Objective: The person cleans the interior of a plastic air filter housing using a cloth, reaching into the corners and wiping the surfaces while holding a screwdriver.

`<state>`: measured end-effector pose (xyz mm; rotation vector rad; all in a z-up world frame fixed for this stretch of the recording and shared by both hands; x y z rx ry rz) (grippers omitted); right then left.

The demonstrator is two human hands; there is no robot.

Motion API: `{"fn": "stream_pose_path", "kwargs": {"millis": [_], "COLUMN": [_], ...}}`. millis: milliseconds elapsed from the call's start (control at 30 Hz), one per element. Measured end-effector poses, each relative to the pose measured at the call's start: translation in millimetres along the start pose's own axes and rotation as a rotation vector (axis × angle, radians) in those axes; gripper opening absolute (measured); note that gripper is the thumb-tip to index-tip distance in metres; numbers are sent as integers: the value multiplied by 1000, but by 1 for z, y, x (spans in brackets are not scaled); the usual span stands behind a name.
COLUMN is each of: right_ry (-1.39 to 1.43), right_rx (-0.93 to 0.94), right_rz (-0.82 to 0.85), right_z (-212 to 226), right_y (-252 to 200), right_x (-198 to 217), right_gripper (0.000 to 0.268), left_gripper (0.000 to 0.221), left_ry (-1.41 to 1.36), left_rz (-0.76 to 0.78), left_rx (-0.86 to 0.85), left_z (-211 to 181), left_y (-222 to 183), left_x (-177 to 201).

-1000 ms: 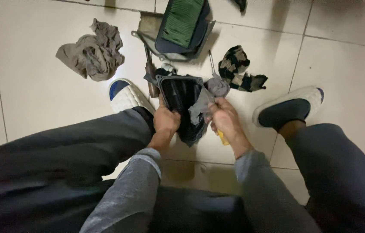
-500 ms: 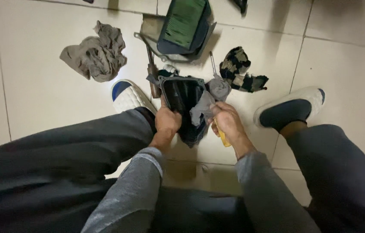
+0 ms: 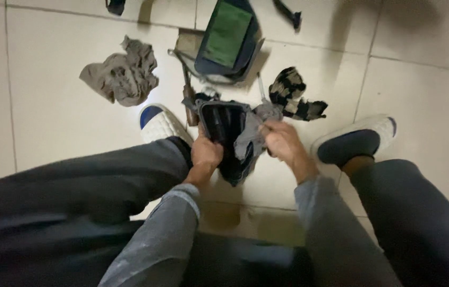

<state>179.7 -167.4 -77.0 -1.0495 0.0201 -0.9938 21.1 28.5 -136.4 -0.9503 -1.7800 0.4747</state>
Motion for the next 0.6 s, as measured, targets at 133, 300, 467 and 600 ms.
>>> {"fn": "stream_pose_path", "kwargs": {"millis": [133, 300, 467, 600], "right_ry": [-269, -97, -5, 77], "right_rx": [40, -59, -152, -179], "right_rz": [6, 27, 39, 60], "right_z": [17, 32, 15, -2], "right_y": [-1, -18, -23, -12], "right_x": [3, -15, -22, -29], "right_gripper": [30, 30, 29, 33], "left_gripper": [81, 86, 72, 81], "left_ry": [46, 38, 88, 31], "left_rz": [31, 47, -9, 76], "left_rx": [-34, 15, 50, 68], "left_z": [-11, 28, 44, -8], "left_y": [-8, 30, 44, -9], "left_x": [1, -37, -41, 5]}}
Point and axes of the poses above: each hand's wrist, its own y-axis towards the middle knuckle, its own x-axis out of the back of the hand, z = x × y, the point moved 10 cm from there along y, towards the middle knuckle, and after that the axes turned 10 degrees about -z, right-handed, at the moved point
